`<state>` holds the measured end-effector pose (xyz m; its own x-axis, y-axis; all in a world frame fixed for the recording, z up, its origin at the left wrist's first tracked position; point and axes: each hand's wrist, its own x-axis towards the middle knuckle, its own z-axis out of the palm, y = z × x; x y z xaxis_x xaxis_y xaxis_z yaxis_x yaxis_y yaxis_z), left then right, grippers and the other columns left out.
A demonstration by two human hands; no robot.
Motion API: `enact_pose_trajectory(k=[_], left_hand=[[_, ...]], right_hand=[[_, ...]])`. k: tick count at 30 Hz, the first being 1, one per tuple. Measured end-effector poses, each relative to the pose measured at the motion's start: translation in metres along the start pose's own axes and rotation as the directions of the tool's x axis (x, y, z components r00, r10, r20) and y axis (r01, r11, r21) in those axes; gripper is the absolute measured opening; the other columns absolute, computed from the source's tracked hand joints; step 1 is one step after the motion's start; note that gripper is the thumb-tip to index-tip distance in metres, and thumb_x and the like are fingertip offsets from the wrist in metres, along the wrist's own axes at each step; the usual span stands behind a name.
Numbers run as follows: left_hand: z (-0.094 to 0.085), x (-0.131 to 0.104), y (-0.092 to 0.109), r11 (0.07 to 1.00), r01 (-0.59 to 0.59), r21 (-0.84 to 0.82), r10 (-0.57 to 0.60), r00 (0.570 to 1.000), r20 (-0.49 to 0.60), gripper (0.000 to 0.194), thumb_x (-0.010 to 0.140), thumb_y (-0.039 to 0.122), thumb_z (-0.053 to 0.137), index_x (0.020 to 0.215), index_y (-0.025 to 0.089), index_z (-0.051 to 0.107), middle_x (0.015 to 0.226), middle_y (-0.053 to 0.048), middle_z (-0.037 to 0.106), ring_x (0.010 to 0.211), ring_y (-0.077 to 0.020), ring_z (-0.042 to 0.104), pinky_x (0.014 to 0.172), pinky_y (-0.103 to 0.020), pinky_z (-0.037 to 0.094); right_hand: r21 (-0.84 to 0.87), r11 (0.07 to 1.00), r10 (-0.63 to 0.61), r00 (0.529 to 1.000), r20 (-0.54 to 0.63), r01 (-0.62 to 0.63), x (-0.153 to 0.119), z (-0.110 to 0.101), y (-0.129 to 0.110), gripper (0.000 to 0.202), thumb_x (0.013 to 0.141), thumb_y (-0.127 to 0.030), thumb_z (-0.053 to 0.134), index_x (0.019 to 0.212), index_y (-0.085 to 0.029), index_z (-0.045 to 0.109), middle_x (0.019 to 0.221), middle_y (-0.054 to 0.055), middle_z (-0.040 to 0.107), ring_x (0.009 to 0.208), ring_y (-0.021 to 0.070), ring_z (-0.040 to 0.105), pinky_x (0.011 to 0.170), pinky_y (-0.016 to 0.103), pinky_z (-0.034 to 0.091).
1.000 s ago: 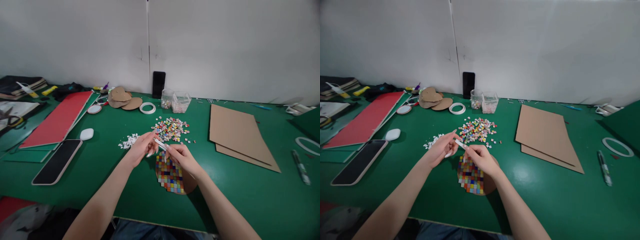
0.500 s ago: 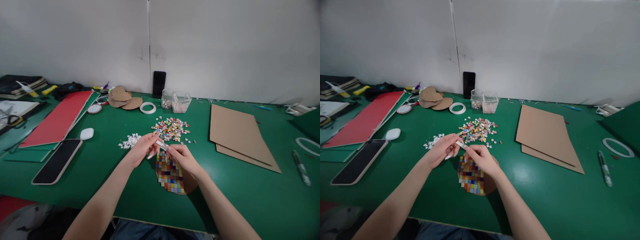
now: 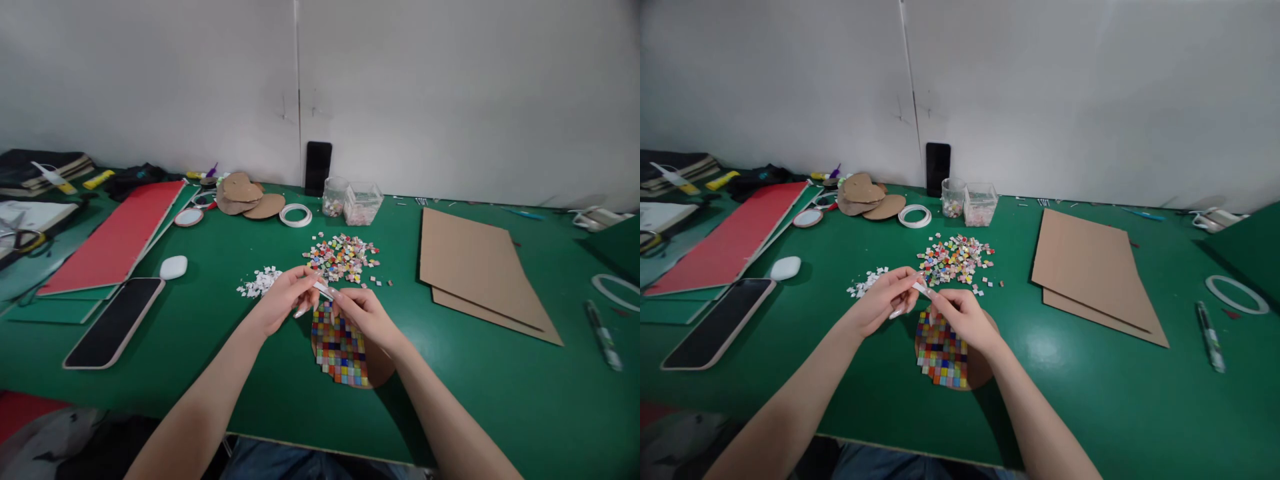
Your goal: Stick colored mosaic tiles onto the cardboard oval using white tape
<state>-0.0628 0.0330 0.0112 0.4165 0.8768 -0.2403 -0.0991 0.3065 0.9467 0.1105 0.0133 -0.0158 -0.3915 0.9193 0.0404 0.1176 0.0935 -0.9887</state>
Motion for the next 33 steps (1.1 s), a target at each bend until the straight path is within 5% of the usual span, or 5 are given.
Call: enact_pose_trajectory(k=[14,22,26,33], left_hand=[[0.003,0.001,-0.003,0.997,-0.053,0.056,0.056,0.997,-0.056,0.029,0.087,0.042,0.044,0.077,0.016,0.053,0.047,0.004,0.049,0.038,-0.0051,0.037,0.038,-0.017,0.027],[0.001,0.0,-0.007,0.994,-0.081,0.072,0.084,0.995,-0.047,0.014,0.082,0.031,0.052,0.085,0.019,0.045,0.045,0.007,0.049,0.034,-0.0041,0.034,0.035,-0.016,0.024],[0.005,0.0,-0.007,0.99,-0.14,0.033,0.143,0.981,-0.134,0.03,0.079,0.026,0.053,0.107,0.02,0.042,0.042,0.01,0.048,0.033,-0.0042,0.033,0.035,-0.014,0.023],[0.014,0.006,-0.012,0.974,-0.225,-0.024,0.21,0.938,-0.277,0.034,0.077,0.029,0.057,0.105,0.021,0.04,0.039,0.011,0.046,0.032,-0.0049,0.034,0.036,-0.014,0.023]], right_hand=[[-0.052,0.999,-0.011,1.0,-0.02,0.01,0.001,0.001,-0.001,0.039,0.089,-0.038,0.043,0.057,-0.016,0.053,0.049,-0.005,0.038,0.046,0.0081,0.032,0.046,0.023,0.025],[-0.042,0.999,0.002,1.0,0.001,-0.002,0.001,0.002,0.0,0.04,0.088,-0.041,0.043,0.059,-0.015,0.053,0.048,-0.005,0.036,0.045,0.008,0.03,0.044,0.023,0.023],[-0.026,1.0,-0.006,1.0,0.015,0.006,-0.001,0.004,0.0,0.039,0.089,-0.04,0.041,0.062,-0.016,0.054,0.049,-0.004,0.036,0.045,0.0083,0.029,0.043,0.023,0.023],[-0.069,0.994,-0.093,0.993,-0.072,0.088,-0.003,0.016,-0.003,0.038,0.089,-0.038,0.04,0.058,-0.017,0.045,0.051,-0.004,0.037,0.047,0.0088,0.031,0.045,0.023,0.025]])
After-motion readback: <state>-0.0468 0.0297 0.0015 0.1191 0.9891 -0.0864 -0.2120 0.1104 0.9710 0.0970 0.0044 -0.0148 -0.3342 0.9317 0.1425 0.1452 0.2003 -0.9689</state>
